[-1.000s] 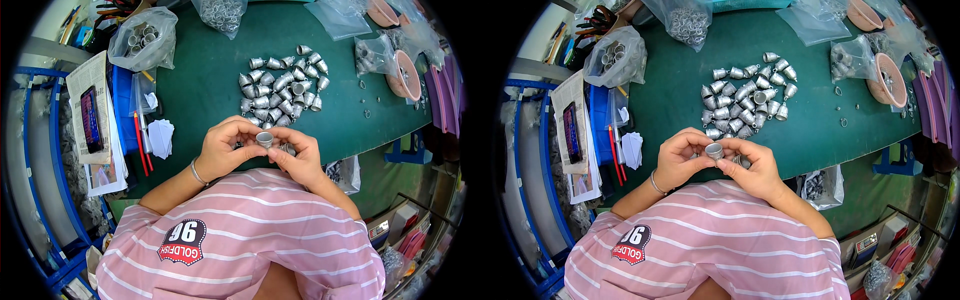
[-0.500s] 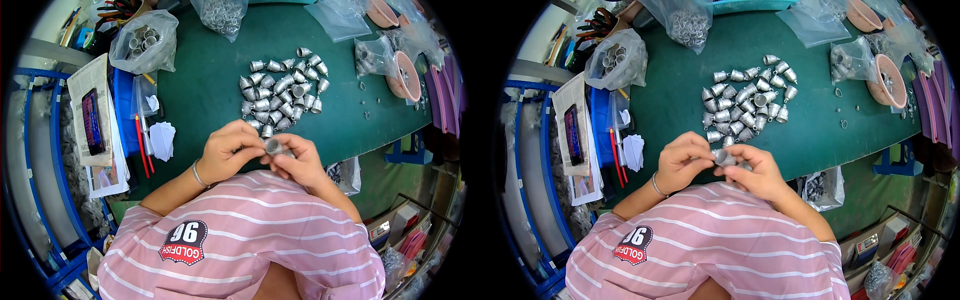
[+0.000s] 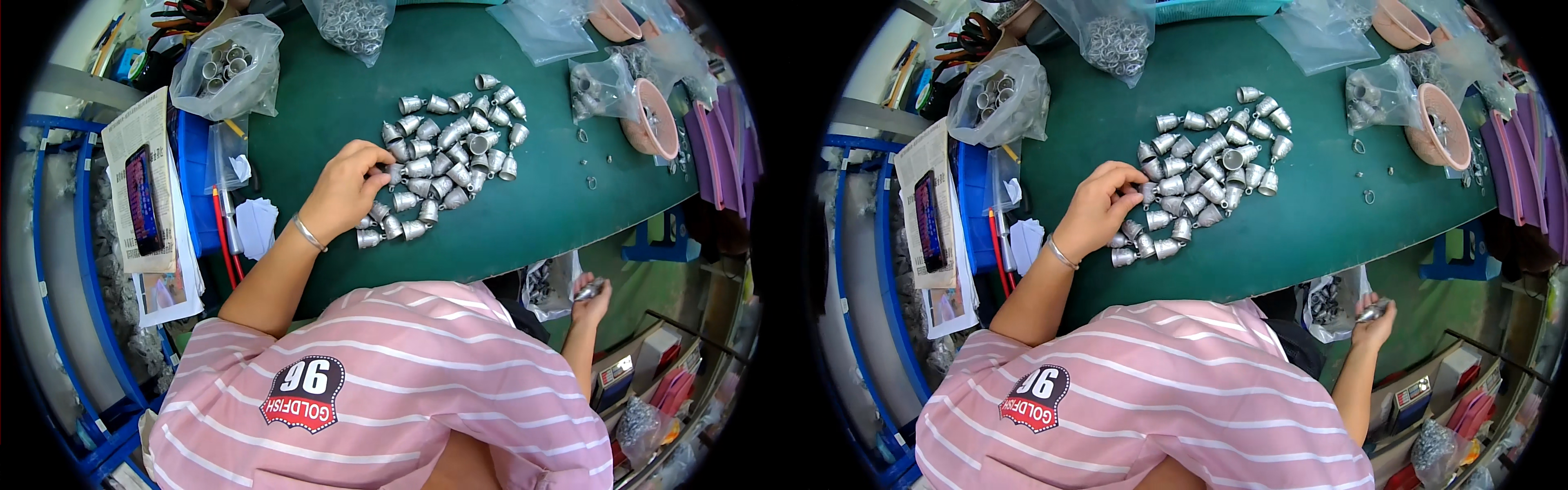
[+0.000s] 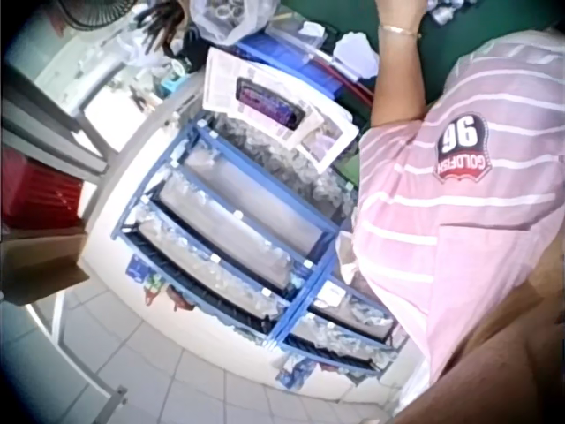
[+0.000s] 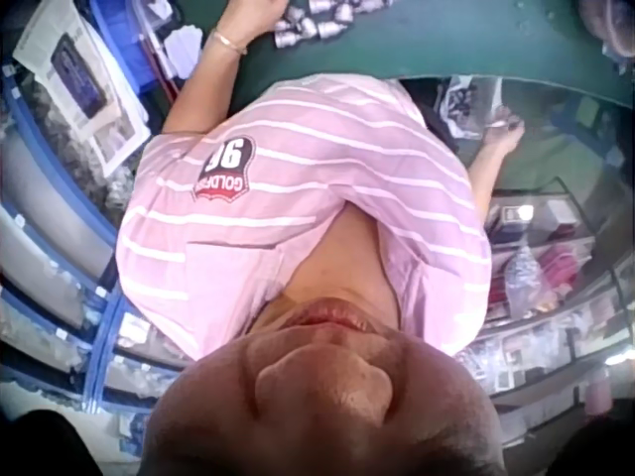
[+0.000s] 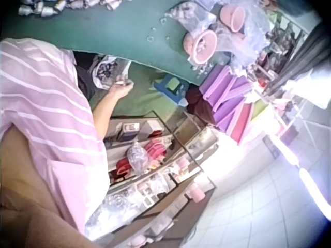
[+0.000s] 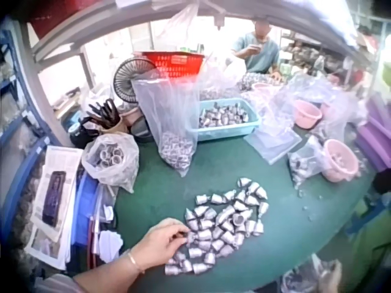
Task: The person assembles metal components by inserting metal rings into bell-shaped housings by hand, occasionally sorting items from bins and bags on a workstation.
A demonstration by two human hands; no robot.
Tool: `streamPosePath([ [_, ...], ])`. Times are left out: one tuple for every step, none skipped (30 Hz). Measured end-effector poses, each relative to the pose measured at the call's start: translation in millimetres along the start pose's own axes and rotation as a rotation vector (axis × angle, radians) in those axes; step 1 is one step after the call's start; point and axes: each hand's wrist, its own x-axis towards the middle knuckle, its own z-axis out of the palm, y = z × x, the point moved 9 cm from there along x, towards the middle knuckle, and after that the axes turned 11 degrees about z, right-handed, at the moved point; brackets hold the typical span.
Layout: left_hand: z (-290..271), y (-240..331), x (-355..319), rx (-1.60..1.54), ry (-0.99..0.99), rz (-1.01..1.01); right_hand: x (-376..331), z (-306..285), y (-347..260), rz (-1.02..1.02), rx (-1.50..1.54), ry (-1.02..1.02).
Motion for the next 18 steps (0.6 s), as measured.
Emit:
streamPosePath([
  [-1, 0, 0, -0.005, 0.0, 0.006, 31, -41, 2, -0.002, -0.218, 0.071],
  [-1, -9, -2, -0.079, 0.005, -0.054, 28, -50, 2, -0.008, -0.279, 0.251],
  [-1, -15, -6, -0.154, 0.012, -0.115, 21, -57, 0, -0.016, -0.34, 0.431],
  [-4, -14, -8, -0.197, 0.04, -0.16, 26, -48, -15, -0.14, -0.368, 0.333],
  [-4, -11, -11, -0.186, 0.043, -0.162, 28, -39, -27, -0.259, -0.39, 0.235],
  [-3, -14, -17, -0.431, 0.153, -0.211, -17, 12, -39, -0.476, -0.425, 0.28],
  [-1, -15, -22, -0.683, 0.256, -0.247, -54, 57, -49, -0.66, -0.464, 0.186],
  [3, -11, -27, -0.775, 0.246, -0.322, -93, 100, -56, -0.844, -0.5, 0.088],
  [4, -3, -29, -0.767, 0.246, -0.318, -125, 140, -53, -0.911, -0.506, -0.029],
  [8, 7, -29, -0.881, 0.266, -0.285, -149, 175, -43, -0.877, -0.485, -0.202],
  [11, 16, -29, -0.995, 0.28, -0.248, -174, 208, -28, -0.87, -0.574, -0.363],
  [19, 21, -31, -0.997, 0.183, -0.258, -194, 236, -3, -0.741, -0.587, -0.604],
  [22, 30, -30, -1.03, 0.163, -0.219, -218, 261, 22, -0.632, -0.605, -0.825],
  [25, 37, -30, -1.048, 0.131, -0.205, -240, 278, 43, -0.562, -0.639, -0.968],
  [28, 44, -30, -1.067, 0.095, -0.19, -254, 290, 61, -0.568, -0.717, -1.083],
  [29, 47, -32, -1.083, 0.091, -0.167, -264, 300, 76, -0.528, -0.777, -1.148],
  [31, 49, -33, -1.083, 0.089, -0.167, -271, 307, 86, -0.501, -0.827, -1.177],
  [31, 53, -33, -1.101, 0.098, -0.153, -280, 313, 88, -0.559, -0.867, -1.212],
])
